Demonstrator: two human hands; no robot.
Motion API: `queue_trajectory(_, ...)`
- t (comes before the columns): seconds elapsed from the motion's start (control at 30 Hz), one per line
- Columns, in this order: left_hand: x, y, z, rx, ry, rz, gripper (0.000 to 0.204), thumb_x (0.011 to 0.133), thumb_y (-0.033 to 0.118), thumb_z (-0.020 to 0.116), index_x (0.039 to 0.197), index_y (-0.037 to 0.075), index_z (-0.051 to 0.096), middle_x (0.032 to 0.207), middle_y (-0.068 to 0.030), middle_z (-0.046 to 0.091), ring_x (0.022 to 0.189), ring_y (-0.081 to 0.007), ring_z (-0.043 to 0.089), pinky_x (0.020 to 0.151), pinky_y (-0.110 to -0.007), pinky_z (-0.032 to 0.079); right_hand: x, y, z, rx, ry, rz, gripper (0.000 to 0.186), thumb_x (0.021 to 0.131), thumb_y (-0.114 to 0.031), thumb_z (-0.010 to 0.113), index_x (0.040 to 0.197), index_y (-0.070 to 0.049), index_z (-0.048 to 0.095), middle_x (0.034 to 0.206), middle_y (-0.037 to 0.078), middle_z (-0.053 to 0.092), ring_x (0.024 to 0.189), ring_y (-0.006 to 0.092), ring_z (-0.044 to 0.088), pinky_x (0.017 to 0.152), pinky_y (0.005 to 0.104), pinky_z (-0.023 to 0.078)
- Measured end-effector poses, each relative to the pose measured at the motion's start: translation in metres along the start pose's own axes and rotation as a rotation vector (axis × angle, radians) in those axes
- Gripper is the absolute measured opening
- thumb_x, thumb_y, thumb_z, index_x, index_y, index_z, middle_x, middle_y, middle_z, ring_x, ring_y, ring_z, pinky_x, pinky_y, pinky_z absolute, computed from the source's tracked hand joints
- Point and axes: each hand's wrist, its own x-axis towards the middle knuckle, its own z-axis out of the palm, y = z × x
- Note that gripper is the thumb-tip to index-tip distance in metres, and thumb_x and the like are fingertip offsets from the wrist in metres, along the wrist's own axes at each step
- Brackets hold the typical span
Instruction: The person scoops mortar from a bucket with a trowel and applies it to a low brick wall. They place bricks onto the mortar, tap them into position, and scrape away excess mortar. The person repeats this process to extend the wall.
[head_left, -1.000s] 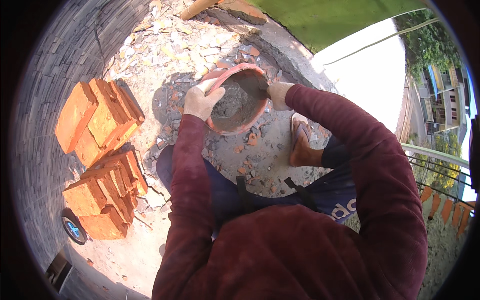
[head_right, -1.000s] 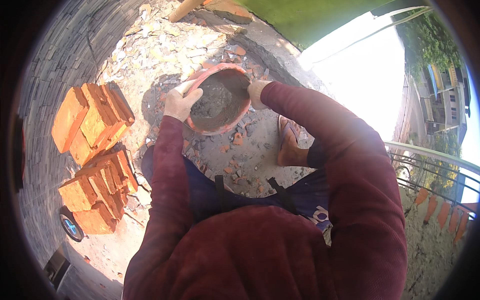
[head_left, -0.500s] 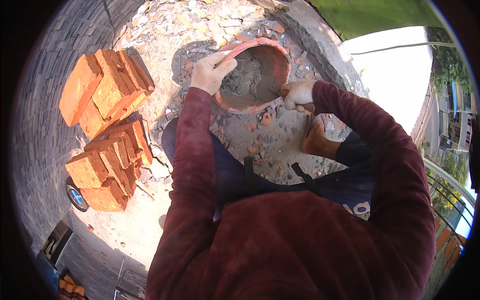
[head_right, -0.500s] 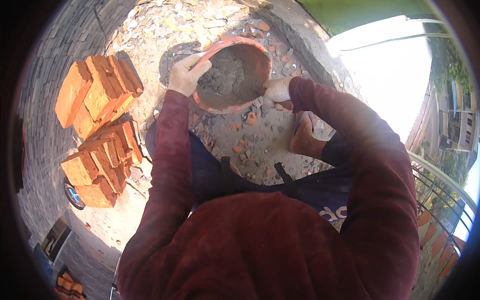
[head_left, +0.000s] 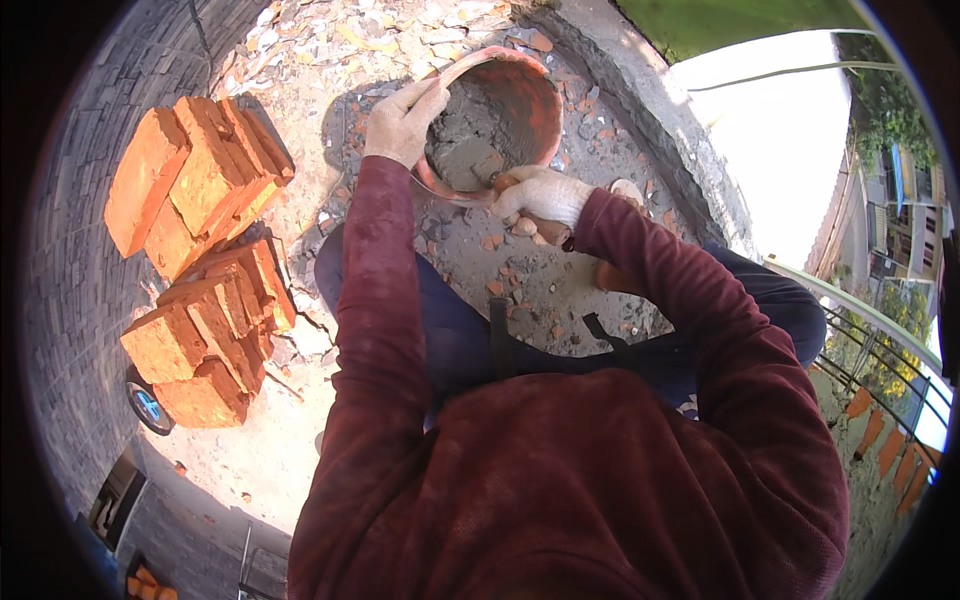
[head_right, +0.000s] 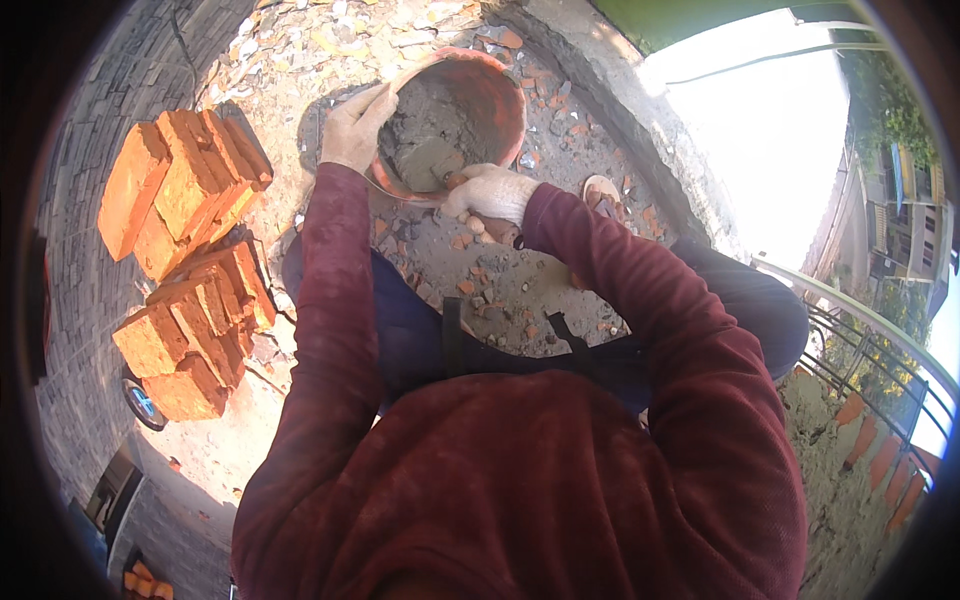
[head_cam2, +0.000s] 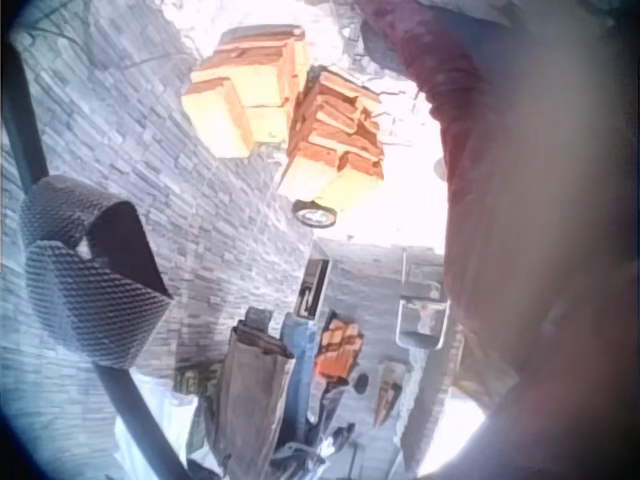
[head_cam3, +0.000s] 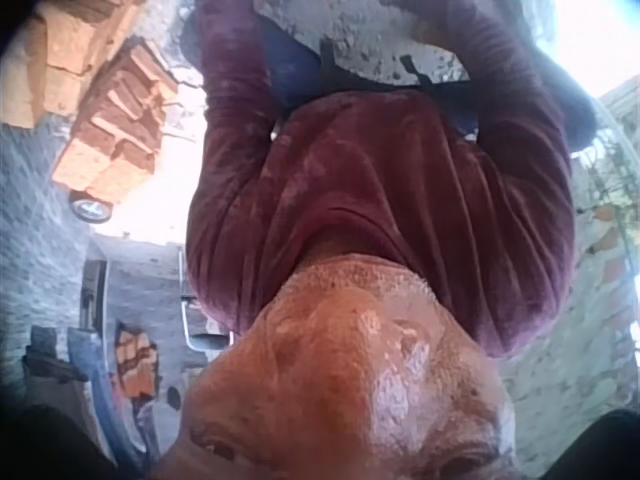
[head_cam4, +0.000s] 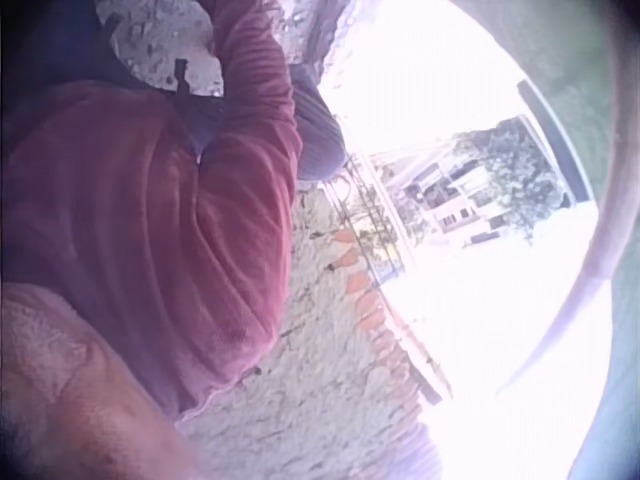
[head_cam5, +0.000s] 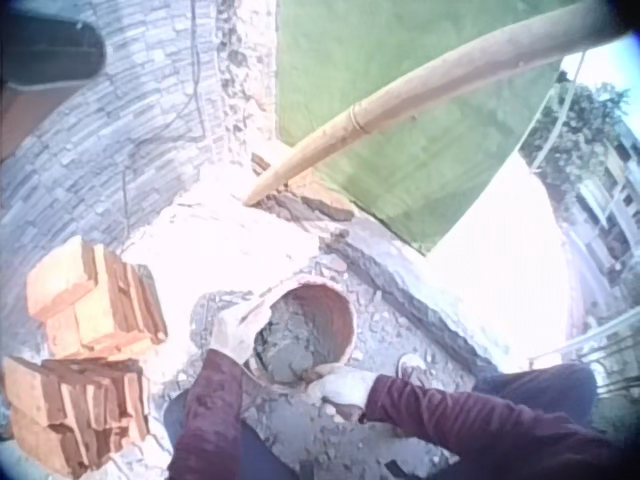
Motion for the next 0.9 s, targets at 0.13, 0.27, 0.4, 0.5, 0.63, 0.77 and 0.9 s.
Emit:
queue_trajectory(0.13, 0.009, -0.015, 0.001, -0.051, 0.08, -0.024, 0.038, 0.103, 0.024, 0.07, 0.126, -0.006, 0.073, 0.113, -0.0122, 0.078, 0.102, -0.0158, 0.071, 0.091, -0.029, 0.054, -0.007, -0.001, -0.024, -1.287, 0.599, -0.33, 0.041, 0.092, -0.016, 0.066, 0.127, 0.003, 0.058, 0.104, 0.029, 0.073, 0.085, 0.0413, 0.076, 0.076, 0.0488, 0.061)
queue_trajectory(0.27, 0.002, -0.004, -0.008, 0.113, 0.12, -0.035, 0.04, 0.103, 0.027, 0.067, 0.124, -0.006, 0.073, 0.112, -0.0157, 0.078, 0.103, -0.0191, 0.071, 0.092, -0.031, 0.053, -0.043, -0.044, -0.035, -1.745, 0.665, -0.355, 0.035, 0.089, -0.009, 0.066, 0.122, 0.002, 0.06, 0.099, 0.023, 0.075, 0.088, 0.0391, 0.077, 0.074, 0.0481, 0.062)
queue_trajectory(0.4, 0.001, -0.001, -0.002, 0.145, 0.124, 0.011, 0.039, 0.103, 0.028, 0.067, 0.123, -0.005, 0.074, 0.109, -0.0146, 0.078, 0.101, -0.0184, 0.071, 0.092, -0.031, 0.052, -0.034, -0.054, -0.047, -1.816, 0.783, -0.428, 0.034, 0.088, -0.007, 0.068, 0.12, 0.001, 0.062, 0.102, 0.021, 0.077, 0.089, 0.0351, 0.079, 0.072, 0.0454, 0.063)
queue_trajectory(0.5, 0.006, -0.006, 0.01, 0.034, 0.031, 0.019, 0.039, 0.101, 0.026, 0.071, 0.126, -0.004, 0.074, 0.108, -0.0119, 0.078, 0.101, -0.0152, 0.069, 0.092, -0.029, 0.052, 0.012, -0.032, -0.041, -1.82, 0.667, -0.235, 0.032, 0.089, -0.01, 0.071, 0.119, 0.0, 0.066, 0.109, 0.02, 0.077, 0.092, 0.0309, 0.08, 0.072, 0.0435, 0.065)
queue_trajectory(0.63, 0.003, -0.002, 0.003, -0.047, 0.12, -0.044, 0.043, 0.102, 0.026, 0.071, 0.127, -0.008, 0.072, 0.115, -0.0119, 0.076, 0.105, -0.0158, 0.069, 0.096, -0.03, 0.052, -0.018, -0.018, -0.009, -1.714, 0.448, -0.128, 0.034, 0.091, -0.019, 0.073, 0.118, 0.0, 0.07, 0.103, 0.02, 0.078, 0.098, 0.0328, 0.079, 0.076, 0.0447, 0.064)
queue_trajectory(0.77, 0.005, -0.011, -0.003, -0.022, 0.088, 0.009, 0.043, 0.102, 0.027, 0.072, 0.127, -0.008, 0.072, 0.116, -0.0115, 0.076, 0.107, -0.0153, 0.068, 0.097, -0.03, 0.052, -0.044, -0.037, -0.024, -1.45, 0.399, -0.2, 0.044, 0.099, -0.037, 0.063, 0.12, 0.001, 0.069, 0.106, 0.021, 0.077, 0.099, 0.0355, 0.077, 0.081, 0.046, 0.062)
queue_trajectory(0.9, 0.006, -0.005, 0.003, -0.048, 0.072, -0.053, 0.042, 0.102, 0.027, 0.071, 0.126, -0.007, 0.073, 0.114, -0.0116, 0.076, 0.105, -0.0148, 0.068, 0.094, -0.03, 0.052, -0.033, -0.053, -0.032, -1.065, 0.129, -0.076, 0.055, 0.105, -0.044, 0.048, 0.128, 0.003, 0.067, 0.11, 0.026, 0.074, 0.098, 0.0398, 0.075, 0.087, 0.05, 0.059)
